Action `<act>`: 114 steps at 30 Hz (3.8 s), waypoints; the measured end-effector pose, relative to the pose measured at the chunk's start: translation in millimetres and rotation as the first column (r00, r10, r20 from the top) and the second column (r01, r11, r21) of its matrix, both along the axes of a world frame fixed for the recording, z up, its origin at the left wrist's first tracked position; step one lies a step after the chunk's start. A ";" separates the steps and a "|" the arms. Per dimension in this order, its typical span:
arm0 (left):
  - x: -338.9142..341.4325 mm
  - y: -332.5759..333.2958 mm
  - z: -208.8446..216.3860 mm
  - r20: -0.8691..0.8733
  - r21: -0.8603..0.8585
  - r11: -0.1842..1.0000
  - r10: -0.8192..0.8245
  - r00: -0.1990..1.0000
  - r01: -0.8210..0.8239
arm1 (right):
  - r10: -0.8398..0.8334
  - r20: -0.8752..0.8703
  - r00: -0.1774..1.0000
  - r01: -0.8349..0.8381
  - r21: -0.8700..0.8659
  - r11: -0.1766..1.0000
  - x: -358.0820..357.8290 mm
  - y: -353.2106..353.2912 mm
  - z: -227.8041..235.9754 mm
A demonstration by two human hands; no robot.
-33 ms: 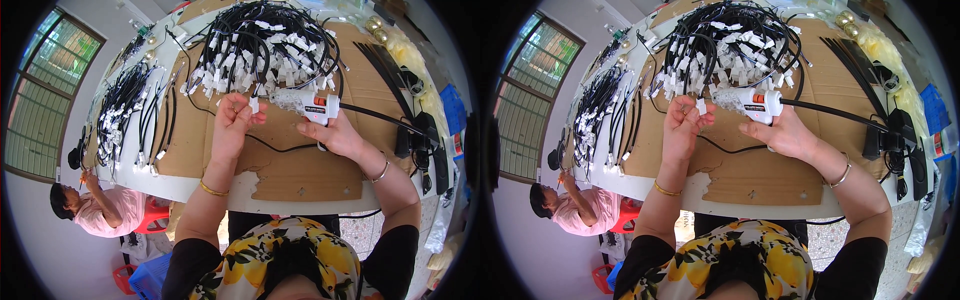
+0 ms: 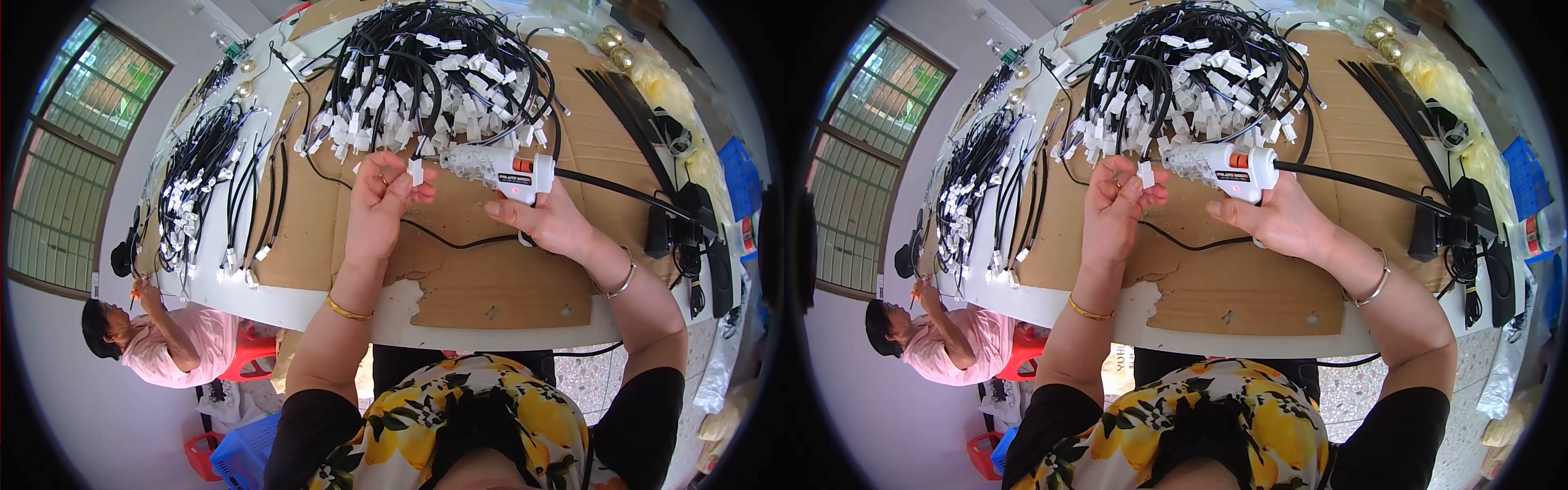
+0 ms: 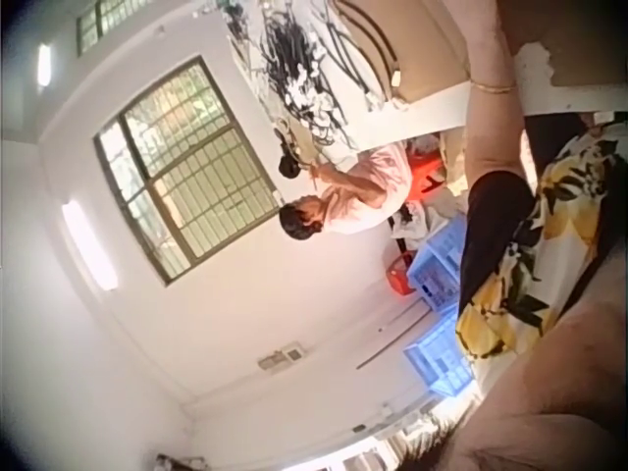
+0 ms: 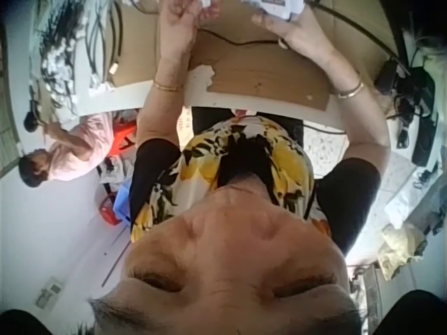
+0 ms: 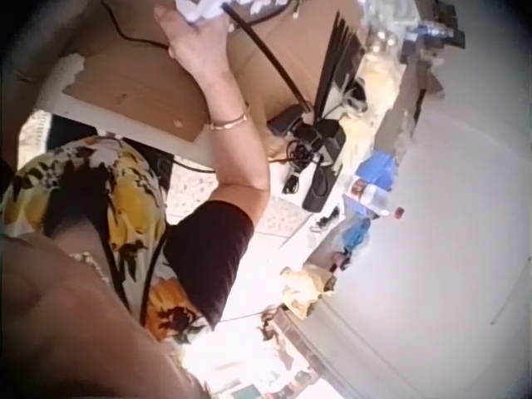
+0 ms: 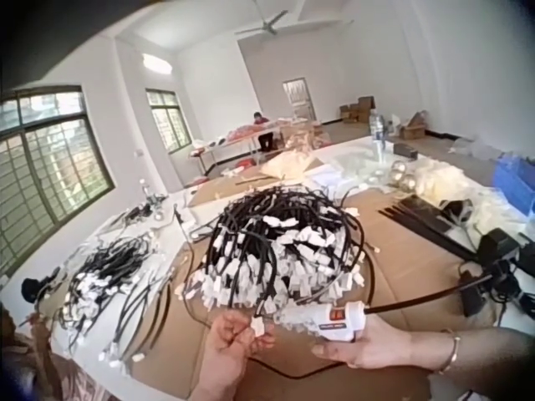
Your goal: Assembling decorative lights by using a hot glue gun to attach small white pieces to a wire frame.
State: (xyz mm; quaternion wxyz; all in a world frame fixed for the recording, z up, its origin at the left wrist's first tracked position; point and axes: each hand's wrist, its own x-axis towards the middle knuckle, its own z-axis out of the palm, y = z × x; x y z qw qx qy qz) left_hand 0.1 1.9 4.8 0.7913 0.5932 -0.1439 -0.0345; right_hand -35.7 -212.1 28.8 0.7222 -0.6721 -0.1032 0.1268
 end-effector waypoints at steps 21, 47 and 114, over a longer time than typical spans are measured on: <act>-0.9 4.6 0.7 -0.081 -0.045 0.997 -0.073 0.994 0.069 | 0.017 -0.016 1.000 -0.017 0.007 1.000 1.1 0.6 0.3; 5.2 13.8 -9.4 -0.156 -0.212 0.950 -0.266 0.951 0.231 | 0.052 0.053 0.997 -0.053 0.012 0.999 3.4 -1.6 -1.2; 6.2 18.5 -12.3 -0.188 -0.261 0.938 -0.279 0.942 0.226 | 0.078 -0.123 0.989 -0.085 -0.049 0.995 8.6 -9.5 5.2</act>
